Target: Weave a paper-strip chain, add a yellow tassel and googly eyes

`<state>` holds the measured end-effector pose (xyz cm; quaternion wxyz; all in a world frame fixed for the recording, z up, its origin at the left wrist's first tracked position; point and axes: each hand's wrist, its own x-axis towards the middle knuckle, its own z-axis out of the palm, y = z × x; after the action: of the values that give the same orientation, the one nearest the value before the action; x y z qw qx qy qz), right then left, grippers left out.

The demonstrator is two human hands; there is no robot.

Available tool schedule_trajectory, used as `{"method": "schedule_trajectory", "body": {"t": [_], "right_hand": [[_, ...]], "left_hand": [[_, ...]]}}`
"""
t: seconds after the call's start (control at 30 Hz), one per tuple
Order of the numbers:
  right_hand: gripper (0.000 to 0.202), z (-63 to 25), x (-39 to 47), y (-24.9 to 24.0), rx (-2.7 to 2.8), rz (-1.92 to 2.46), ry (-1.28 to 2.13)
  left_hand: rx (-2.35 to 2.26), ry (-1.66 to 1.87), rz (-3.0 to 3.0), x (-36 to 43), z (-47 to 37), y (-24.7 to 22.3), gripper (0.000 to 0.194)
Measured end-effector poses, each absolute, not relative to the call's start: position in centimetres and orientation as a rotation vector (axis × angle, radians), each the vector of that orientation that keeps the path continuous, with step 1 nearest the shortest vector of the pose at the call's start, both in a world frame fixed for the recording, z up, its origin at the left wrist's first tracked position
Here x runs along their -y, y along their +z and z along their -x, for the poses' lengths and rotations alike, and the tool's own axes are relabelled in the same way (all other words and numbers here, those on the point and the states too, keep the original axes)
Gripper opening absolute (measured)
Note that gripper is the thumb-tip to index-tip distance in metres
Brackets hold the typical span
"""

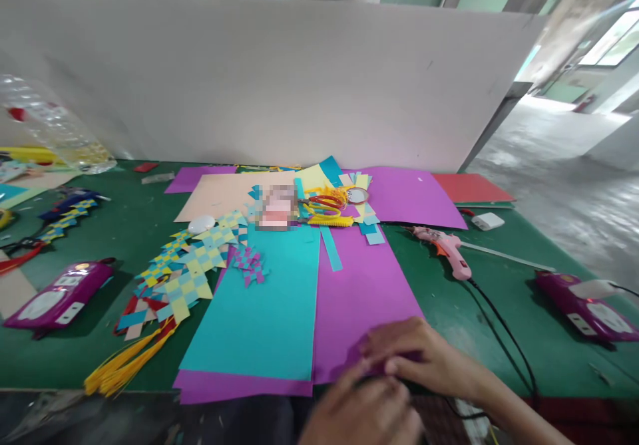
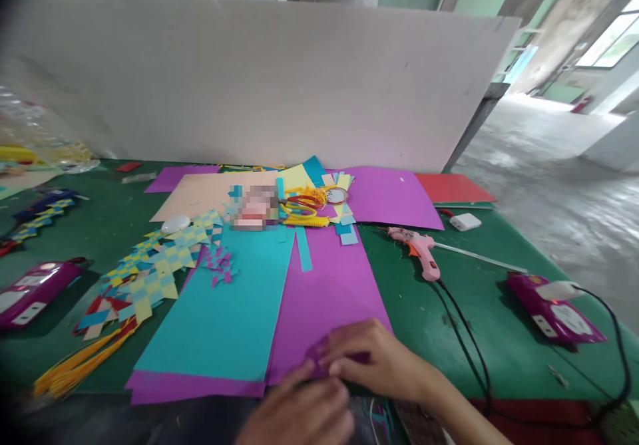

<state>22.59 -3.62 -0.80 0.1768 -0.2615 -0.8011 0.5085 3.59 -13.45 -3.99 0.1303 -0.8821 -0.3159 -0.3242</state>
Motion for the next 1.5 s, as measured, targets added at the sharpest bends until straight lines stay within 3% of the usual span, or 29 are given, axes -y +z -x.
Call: {"method": "schedule_trajectory", "body": {"t": [0.07, 0.13, 0.2, 0.3, 0.43, 0.57, 0.67, 0.77, 0.97, 1.1, 1.23, 1.5], "right_hand": [[0.037, -24.0, 4.3, -1.0, 2.126, 0.885, 1.684], [0.043, -25.2, 4.1, -0.9, 2.062, 1.054, 1.710], [0.046, -25.6, 3.0, -0.4, 2.083, 1.189, 1.499], [0.046, -24.3, -0.1, 1.0, 2.169, 1.311, 0.990], [0.029, -20.2, -5.1, 2.1, 2.359, 1.330, 0.654], [0.032, -15.7, -9.9, 2.1, 2.485, 1.408, 0.287], [0.046, -13.4, -12.8, 2.3, 2.560, 1.467, 0.025], [0.055, -12.3, -14.6, 2.0, 2.649, 1.456, 0.000], [0.051, -11.7, -16.2, 0.7, 2.766, 1.323, -0.005], [0.028, -11.8, -17.7, 1.2, 2.813, 1.184, -0.054], [0.020, -12.0, -20.0, 1.8, 2.804, 1.178, -0.029], [0.023, -12.4, -23.6, 0.7, 2.756, 1.207, 0.152]], "left_hand": [[1.014, -1.063, 2.506, 12.0, 0.1, -2.8, 0.032], [1.117, -1.047, 2.567, 10.6, 3.2, -1.3, 0.033], [1.272, -1.004, 2.571, 8.9, 4.7, 0.1, 0.033], [1.262, -0.656, 2.639, 5.2, 4.3, 0.9, 0.032], [1.252, -0.294, 2.662, -0.1, 1.7, -0.5, 0.042], [1.256, -0.213, 2.669, -2.6, 0.5, -2.3, 0.044], [1.213, -0.278, 2.675, -2.4, 0.6, -2.8, 0.039], [1.193, -0.332, 2.691, -1.5, 0.9, -2.7, 0.036], [1.126, -0.429, 2.812, -0.8, 0.9, -2.7, 0.036], [1.178, -0.444, 2.850, -0.7, 0.8, -2.5, 0.039], [1.210, -0.459, 2.876, -0.6, 0.9, -2.5, 0.041], [1.151, -0.589, 2.972, -0.6, 1.1, -3.1, 0.073]]}}
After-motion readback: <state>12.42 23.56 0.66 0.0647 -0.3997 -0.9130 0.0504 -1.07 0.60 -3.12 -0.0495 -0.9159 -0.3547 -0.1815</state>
